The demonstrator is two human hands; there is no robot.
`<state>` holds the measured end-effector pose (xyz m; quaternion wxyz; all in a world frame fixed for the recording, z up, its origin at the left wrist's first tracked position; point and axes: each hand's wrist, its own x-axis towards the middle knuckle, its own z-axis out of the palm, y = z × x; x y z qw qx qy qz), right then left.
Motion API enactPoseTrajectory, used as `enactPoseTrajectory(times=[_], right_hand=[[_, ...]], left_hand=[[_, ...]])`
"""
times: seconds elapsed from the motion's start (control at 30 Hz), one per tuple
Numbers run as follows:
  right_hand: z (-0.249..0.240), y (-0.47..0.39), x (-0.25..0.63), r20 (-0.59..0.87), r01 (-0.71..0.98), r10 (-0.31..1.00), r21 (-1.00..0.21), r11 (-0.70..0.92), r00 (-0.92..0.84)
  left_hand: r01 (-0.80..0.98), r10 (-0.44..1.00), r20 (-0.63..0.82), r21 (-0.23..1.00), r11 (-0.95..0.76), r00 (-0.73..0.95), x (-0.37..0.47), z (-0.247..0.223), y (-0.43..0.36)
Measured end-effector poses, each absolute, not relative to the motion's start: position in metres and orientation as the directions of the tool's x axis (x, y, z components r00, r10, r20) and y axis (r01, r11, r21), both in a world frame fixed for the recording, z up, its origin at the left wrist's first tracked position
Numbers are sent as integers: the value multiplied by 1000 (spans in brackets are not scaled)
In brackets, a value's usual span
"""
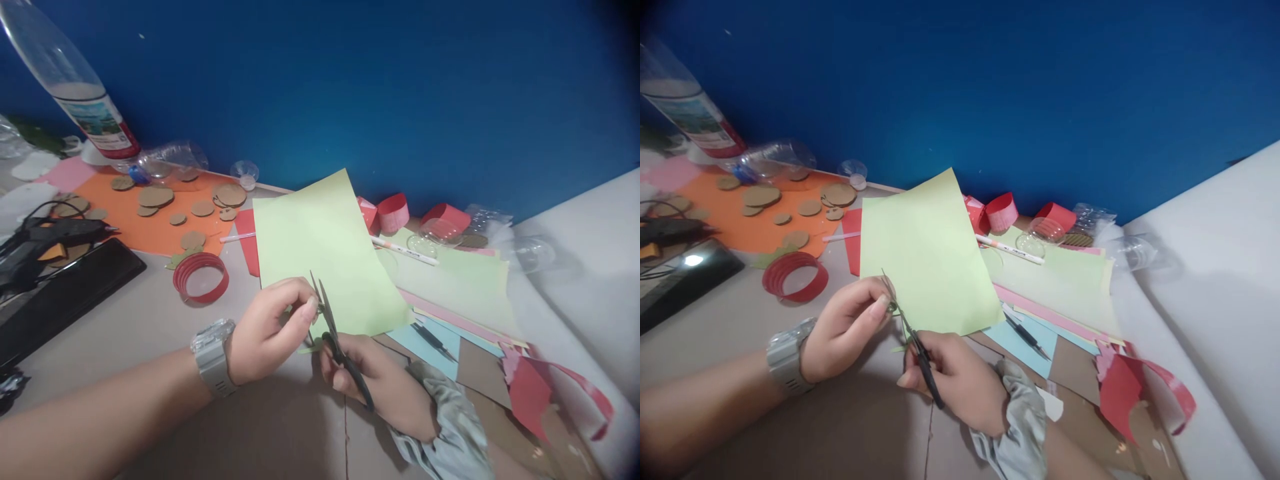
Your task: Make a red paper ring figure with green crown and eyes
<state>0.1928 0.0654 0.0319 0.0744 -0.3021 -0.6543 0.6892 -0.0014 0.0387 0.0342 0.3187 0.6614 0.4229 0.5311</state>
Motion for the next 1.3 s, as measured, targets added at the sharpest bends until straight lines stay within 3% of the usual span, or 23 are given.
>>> enactPoseTrajectory(times=[0.9, 1.3], right_hand=[[28, 64, 192, -320, 255, 517, -947, -195, -794], [27, 64, 192, -325, 258, 518, -945, -198, -791]], left_hand=[[238, 930, 344, 899, -366, 131, -1, 32, 38], [275, 920, 377, 877, -393, 110, 0, 30, 37]])
